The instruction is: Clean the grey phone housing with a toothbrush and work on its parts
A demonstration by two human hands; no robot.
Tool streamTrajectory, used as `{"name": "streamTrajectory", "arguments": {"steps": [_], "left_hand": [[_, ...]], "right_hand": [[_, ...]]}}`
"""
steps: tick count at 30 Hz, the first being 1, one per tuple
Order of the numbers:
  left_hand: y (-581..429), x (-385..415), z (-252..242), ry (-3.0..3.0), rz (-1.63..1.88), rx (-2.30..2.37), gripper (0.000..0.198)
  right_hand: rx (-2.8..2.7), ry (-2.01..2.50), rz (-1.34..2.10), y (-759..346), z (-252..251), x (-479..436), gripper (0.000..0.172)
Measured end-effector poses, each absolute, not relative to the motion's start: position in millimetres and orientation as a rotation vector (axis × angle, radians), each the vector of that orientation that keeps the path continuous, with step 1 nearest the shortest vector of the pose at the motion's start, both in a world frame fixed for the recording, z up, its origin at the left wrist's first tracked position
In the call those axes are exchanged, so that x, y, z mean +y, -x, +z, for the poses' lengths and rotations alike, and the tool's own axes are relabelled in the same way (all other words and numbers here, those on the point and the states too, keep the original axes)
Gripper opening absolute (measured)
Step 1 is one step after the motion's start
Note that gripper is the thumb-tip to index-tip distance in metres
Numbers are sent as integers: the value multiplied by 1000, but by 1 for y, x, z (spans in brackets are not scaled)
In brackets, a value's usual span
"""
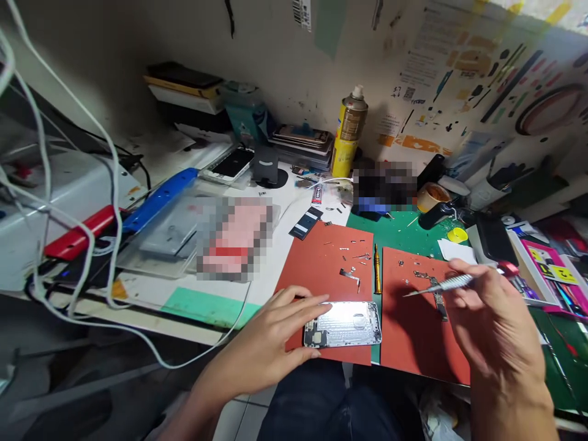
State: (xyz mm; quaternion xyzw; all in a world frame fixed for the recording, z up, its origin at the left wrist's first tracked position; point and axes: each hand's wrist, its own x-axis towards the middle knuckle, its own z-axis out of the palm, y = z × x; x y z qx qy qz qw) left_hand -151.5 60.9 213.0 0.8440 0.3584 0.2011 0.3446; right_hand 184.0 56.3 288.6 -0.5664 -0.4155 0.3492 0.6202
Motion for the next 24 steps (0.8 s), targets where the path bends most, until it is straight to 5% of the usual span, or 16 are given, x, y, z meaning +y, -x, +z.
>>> {"name": "streamTrajectory", "arguments": {"steps": [5,9,16,24], "left_hand": [[152,61,214,-2206,540,913,74],[152,61,215,-2209,550,904,71],[150,62,213,-2234,565,888,76],[151,62,214,-2256,588,883,73]], "right_hand": [[-856,1135,1118,-130,298,114,45],[-1070,1141,873,-99,273,135,50],[-1367,1214,533,-90,239,135,31],[-1614,1226,486,-97,295,132,11]]}}
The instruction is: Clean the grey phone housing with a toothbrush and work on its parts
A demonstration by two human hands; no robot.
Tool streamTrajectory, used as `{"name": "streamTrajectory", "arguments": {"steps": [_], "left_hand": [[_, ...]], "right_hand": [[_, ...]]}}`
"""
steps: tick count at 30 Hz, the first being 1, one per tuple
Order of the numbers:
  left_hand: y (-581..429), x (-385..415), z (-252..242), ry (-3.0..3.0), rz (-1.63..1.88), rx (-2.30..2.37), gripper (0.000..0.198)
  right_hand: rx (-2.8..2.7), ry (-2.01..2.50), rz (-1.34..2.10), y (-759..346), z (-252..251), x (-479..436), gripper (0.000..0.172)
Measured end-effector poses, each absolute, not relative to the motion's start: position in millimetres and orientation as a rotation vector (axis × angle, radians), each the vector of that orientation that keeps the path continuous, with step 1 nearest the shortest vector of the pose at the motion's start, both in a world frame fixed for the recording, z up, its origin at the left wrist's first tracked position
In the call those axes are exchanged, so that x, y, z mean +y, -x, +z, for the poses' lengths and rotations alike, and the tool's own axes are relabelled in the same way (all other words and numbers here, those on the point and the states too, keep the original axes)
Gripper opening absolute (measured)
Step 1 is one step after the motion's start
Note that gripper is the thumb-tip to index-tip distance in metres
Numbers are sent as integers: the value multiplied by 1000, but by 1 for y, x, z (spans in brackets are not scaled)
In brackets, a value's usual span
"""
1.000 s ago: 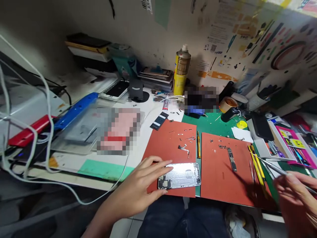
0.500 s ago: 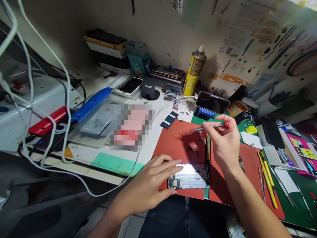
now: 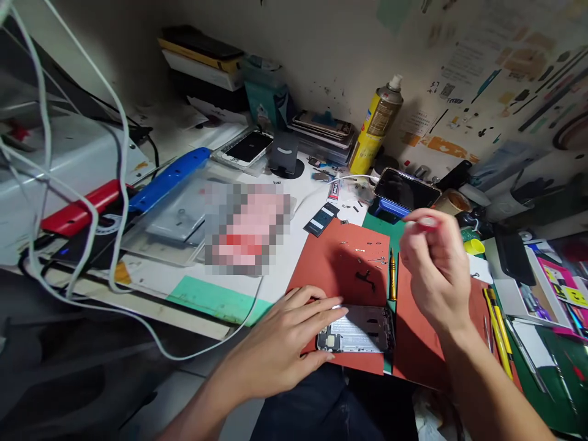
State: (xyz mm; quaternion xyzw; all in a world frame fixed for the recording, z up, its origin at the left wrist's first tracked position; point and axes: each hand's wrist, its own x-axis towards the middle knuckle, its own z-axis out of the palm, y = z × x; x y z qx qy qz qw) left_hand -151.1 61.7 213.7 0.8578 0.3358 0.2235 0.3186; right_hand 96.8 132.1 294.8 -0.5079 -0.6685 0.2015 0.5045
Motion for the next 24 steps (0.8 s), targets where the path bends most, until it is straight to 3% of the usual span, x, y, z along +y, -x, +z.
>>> {"name": "streamTrajectory", "arguments": {"steps": [7,24], "left_hand": [[150,61,217,-2263,616,875,65],[149,63,214,-2249,656,882,65]], "right_hand": [[-2606,1575,313,-92,279,193,20],[-2757,1575,332,-76,275,215,13]]}}
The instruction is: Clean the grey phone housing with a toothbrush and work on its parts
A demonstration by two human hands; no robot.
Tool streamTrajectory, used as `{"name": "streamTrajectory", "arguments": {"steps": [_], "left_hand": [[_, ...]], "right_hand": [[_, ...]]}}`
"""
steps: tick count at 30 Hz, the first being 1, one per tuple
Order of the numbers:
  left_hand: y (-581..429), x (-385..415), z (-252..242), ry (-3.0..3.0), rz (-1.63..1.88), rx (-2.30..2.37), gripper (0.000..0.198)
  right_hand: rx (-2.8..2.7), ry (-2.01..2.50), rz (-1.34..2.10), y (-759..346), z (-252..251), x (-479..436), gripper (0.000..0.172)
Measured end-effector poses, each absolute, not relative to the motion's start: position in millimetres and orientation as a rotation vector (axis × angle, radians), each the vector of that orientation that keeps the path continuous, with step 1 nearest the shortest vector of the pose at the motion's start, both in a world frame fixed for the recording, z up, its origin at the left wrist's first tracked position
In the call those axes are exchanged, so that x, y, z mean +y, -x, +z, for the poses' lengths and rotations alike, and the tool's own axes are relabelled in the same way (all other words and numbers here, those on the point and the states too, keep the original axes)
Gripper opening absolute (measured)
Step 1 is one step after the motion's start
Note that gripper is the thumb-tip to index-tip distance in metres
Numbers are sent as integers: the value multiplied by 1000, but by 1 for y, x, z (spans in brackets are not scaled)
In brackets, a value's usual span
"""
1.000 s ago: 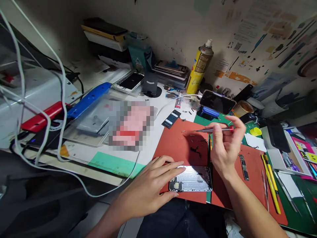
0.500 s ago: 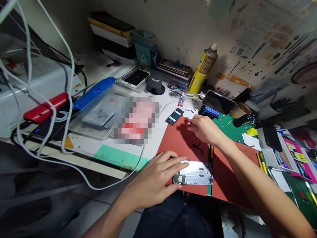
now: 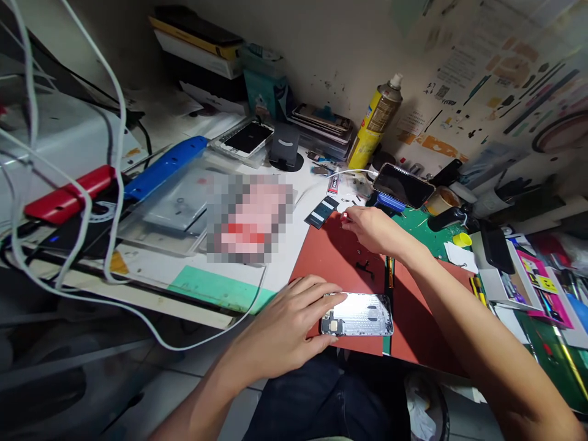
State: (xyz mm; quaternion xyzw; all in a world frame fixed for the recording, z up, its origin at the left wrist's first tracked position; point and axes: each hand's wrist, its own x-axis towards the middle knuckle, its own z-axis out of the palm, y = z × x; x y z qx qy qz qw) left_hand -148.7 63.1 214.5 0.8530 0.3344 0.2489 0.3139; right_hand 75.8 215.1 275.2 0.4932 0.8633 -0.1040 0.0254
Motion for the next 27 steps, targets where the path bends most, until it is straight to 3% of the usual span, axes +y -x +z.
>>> {"name": "streamTrajectory", "arguments": {"steps": [10,17,27], "left_hand": [[148,60,209,-2210,772,906,23],[146,58,210,-2202,800,954,27],[145,57,211,-2178,834,982,30]], "right_hand": [[2927,-1543,-672,-108,284,125,29],[2835,-1513,-757,-111,265,87,35],[2792,-1712,-834,-92,245,74,17]]}}
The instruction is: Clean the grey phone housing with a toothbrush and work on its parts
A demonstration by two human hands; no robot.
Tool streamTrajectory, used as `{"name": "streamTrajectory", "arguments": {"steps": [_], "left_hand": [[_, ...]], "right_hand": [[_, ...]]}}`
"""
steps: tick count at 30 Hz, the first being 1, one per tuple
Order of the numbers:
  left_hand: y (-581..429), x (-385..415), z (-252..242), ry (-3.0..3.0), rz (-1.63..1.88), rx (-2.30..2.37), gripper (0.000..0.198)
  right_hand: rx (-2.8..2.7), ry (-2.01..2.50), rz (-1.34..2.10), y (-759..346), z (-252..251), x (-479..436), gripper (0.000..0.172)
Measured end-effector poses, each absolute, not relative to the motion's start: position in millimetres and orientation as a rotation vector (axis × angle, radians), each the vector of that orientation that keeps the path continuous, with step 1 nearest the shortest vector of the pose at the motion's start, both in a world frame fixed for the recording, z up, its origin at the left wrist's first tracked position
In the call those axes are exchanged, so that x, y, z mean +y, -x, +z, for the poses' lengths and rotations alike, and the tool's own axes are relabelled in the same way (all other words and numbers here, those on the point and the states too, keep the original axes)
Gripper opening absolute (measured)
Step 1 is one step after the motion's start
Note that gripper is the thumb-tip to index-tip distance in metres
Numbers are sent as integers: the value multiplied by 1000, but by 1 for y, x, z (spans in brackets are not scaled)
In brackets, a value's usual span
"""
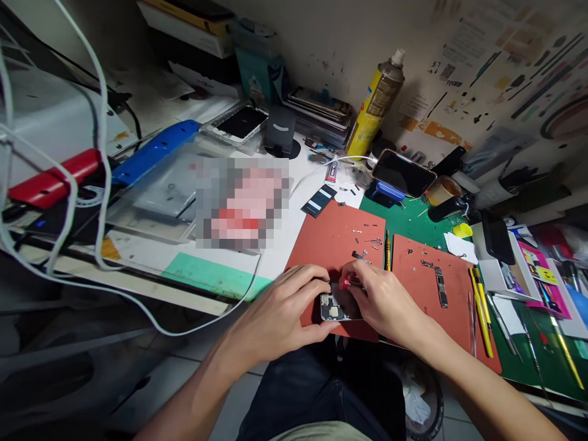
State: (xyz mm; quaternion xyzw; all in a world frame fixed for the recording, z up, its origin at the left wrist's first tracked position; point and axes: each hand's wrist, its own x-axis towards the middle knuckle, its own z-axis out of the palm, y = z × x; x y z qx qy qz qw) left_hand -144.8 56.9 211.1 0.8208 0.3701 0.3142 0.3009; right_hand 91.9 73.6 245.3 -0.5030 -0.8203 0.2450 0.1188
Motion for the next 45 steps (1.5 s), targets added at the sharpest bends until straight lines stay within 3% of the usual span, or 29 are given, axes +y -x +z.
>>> {"name": "streamTrajectory", "arguments": {"steps": [16,26,32,45], "left_hand": [[144,58,210,-2247,798,944,31],[144,57,209,-2263,806,959,29],[145,57,205,-2265,844,946,29],[141,57,206,-2292,823,948,42]], "right_hand": [[-2397,1531,664,-90,238,73,10],[-2402,1477,623,-85,238,73,20],[-2380,1464,633,-86,235,71,18],[-2392,1510,592,-87,234,72,13]]}}
